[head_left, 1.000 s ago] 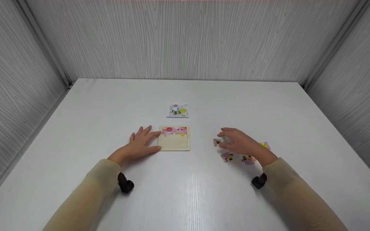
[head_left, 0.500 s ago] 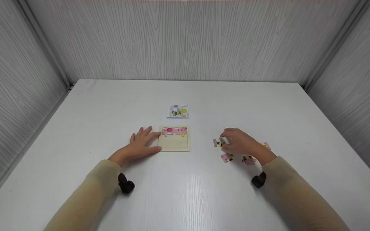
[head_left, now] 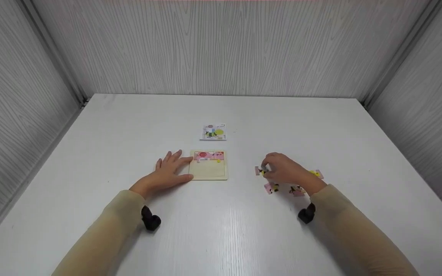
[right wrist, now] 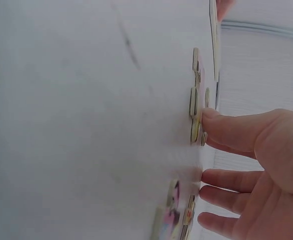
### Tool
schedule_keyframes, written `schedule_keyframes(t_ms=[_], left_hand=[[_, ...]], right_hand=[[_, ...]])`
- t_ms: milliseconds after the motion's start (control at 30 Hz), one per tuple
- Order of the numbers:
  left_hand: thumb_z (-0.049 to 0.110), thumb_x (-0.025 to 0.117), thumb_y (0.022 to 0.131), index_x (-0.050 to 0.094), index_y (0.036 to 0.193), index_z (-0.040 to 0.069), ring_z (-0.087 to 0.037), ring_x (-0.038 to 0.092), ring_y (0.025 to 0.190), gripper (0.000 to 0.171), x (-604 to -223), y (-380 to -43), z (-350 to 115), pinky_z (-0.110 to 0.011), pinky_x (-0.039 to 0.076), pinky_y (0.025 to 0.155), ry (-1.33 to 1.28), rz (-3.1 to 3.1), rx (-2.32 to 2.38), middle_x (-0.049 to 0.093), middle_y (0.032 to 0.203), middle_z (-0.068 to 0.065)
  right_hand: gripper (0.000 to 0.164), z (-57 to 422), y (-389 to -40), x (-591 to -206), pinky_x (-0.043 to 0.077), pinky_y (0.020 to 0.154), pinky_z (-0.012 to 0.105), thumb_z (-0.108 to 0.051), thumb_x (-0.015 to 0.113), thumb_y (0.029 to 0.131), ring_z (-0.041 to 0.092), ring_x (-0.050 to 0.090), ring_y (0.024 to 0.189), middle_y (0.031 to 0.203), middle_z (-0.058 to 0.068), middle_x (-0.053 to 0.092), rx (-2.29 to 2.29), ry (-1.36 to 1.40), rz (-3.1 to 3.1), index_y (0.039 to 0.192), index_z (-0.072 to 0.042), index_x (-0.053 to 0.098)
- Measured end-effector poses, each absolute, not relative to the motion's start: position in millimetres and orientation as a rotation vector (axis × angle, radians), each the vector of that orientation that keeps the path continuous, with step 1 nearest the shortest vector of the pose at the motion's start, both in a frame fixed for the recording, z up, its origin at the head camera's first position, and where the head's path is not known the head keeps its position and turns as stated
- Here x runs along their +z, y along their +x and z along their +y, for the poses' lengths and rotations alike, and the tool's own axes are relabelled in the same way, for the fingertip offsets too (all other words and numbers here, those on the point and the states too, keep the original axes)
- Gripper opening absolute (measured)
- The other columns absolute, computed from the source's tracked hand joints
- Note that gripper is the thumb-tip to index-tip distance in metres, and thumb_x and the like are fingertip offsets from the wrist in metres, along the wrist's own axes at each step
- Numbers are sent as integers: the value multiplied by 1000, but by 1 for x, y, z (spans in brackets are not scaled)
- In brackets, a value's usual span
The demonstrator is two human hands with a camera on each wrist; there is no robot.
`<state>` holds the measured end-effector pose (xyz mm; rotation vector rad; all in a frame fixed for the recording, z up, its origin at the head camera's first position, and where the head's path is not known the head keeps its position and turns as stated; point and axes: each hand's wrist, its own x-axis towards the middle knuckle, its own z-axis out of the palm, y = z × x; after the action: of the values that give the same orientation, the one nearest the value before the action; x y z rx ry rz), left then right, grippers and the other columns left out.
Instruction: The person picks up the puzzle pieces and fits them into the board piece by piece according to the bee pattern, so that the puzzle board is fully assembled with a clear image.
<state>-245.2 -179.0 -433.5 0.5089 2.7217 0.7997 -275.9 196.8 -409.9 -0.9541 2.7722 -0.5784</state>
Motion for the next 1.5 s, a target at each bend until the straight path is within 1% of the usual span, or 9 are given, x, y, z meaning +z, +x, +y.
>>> schedule_keyframes(t_ms=[167, 267, 433, 667, 933, 1167, 1500], left_hand=[[49, 52, 90, 29, 147, 19, -38, -11, 138, 68, -434, -246, -179, -59, -8, 104, 515, 2724, 796, 2, 154, -17], [49, 52, 90, 29, 147, 19, -39, -11, 138, 68, -434, -246, -179, -59, -9, 104, 516, 2726, 797, 3, 154, -17], [48, 53, 90, 30, 146, 19, -38, -12, 138, 68, -435, -248, -179, -59, -10, 104, 494, 2719, 808, 2, 154, -16], [50, 52, 90, 29, 147, 21, -37, -12, 138, 68, -434, -249, -178, -58, -9, 104, 484, 2727, 778, 2, 155, -15], [51, 52, 89, 29, 147, 21, -36, -12, 139, 69, -435, -248, -178, -57, -10, 105, 474, 2723, 781, 2, 155, -14], [51, 53, 89, 29, 147, 21, -36, -12, 139, 69, -435, -248, -178, -58, -10, 104, 469, 2726, 778, 2, 155, -14], [49, 53, 89, 31, 146, 19, -41, -9, 138, 68, -433, -247, -177, -61, -7, 103, 489, 2744, 777, 5, 154, -17]], right_hand=[[20, 196, -277, -410, 43, 87, 42, -8, 66, 85, 27, 54, 103, 106, 12, 59, -600, -948, 2778, 102, 0, 61], [20, 196, -277, -409, 43, 90, 43, -11, 66, 86, 29, 53, 108, 112, 14, 59, -558, -939, 2811, 102, -1, 61], [21, 191, -277, -404, 40, 95, 44, -12, 65, 87, 34, 47, 118, 123, 19, 53, -501, -954, 2834, 104, 0, 60], [23, 181, -277, -400, 38, 98, 44, -13, 65, 88, 35, 42, 124, 129, 22, 49, -567, -971, 2795, 107, -1, 60], [23, 165, -275, -400, 34, 102, 44, -12, 67, 87, 32, 39, 127, 131, 19, 48, -672, -946, 2770, 106, -3, 60], [25, 148, -274, -397, 30, 105, 41, -17, 66, 87, 29, 36, 130, 135, 16, 46, -660, -892, 2757, 109, -6, 60], [24, 133, -273, -398, 33, 103, 40, -19, 66, 87, 28, 39, 128, 135, 17, 46, -706, -964, 2744, 108, -7, 61]])
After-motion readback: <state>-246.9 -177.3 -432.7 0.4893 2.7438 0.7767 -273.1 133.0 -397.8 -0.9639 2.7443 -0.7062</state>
